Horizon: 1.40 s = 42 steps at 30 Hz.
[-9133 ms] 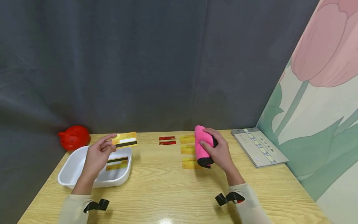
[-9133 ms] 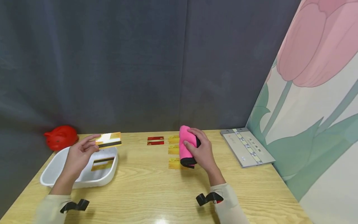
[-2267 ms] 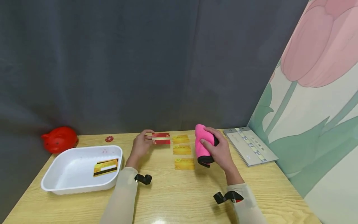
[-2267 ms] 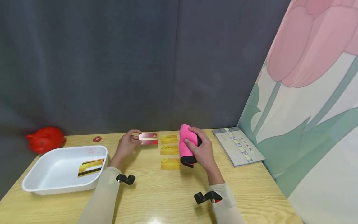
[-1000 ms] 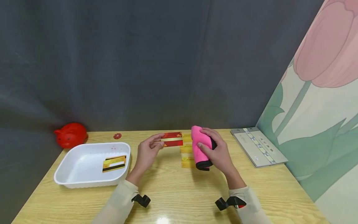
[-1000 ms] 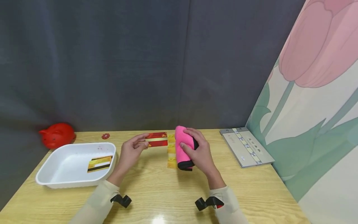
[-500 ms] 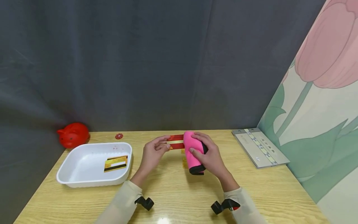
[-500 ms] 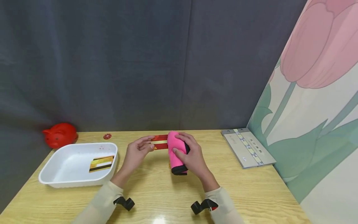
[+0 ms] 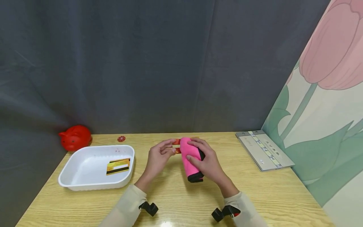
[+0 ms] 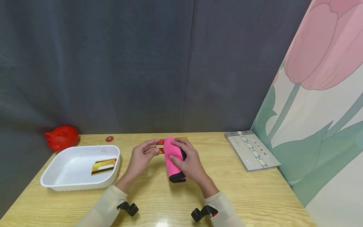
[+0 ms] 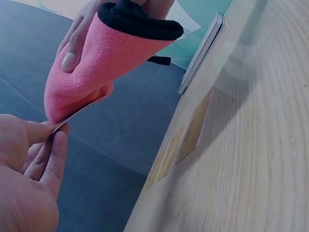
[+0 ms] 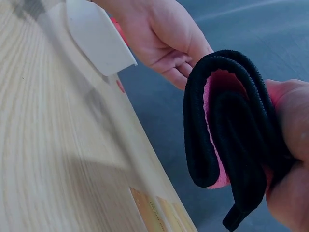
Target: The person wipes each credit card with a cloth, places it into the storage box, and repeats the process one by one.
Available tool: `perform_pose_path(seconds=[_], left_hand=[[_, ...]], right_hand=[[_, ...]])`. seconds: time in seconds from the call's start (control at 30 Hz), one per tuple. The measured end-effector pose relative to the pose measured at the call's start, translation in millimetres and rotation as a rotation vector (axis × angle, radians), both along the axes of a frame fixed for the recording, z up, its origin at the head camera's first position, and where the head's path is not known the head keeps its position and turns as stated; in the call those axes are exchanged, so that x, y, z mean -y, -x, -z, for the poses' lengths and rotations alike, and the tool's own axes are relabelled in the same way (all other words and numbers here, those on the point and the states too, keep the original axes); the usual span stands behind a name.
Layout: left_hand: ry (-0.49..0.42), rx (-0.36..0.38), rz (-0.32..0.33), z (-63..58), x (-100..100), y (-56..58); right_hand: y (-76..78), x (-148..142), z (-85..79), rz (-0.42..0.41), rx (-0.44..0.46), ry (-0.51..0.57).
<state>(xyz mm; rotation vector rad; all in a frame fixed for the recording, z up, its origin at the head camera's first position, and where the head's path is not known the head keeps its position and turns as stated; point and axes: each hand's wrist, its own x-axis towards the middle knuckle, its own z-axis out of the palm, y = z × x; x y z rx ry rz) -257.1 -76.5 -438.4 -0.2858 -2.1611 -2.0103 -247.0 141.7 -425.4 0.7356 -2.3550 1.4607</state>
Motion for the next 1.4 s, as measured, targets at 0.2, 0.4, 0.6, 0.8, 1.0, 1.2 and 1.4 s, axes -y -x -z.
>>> perform_pose_path(seconds=[0.2,0.4,0.6,0.8,1.0,1.2,1.4], left_hand=[[-0.022,-0.02,0.037,2.8,-2,1.7],[-0.005,-0.009,0.017,3.3,-2,0.8],[0.004,-0.015,0.025,2.2,-3,-0.7],[0.017,-0.018,0.029,0.7,-3,-2.6],[0.02,-0.035,0.0,-1.7,-2,-3.4],[0.028,-0.039,-0.056,0.1,3,-0.1],[0.04,-0.002,-0.064,0.7,9,0.5]], right_hand=[[-3.6,4,-0.9,-0.032,0.022,-0.022],[-3.3,7,-0.2,-0.044,0.008,-0.042],[-2.5,7,-0.2,-0.023,0.015,-0.044],[3.7,-2,1.3,0.02,0.006,-0.017],[12.0,-16,2.9,0.101,0.015,-0.017],[15.5,-26,-0.1,0.151,0.029,-0.021],[14.8,-33,-3.2,0.171,0.052,-0.008]])
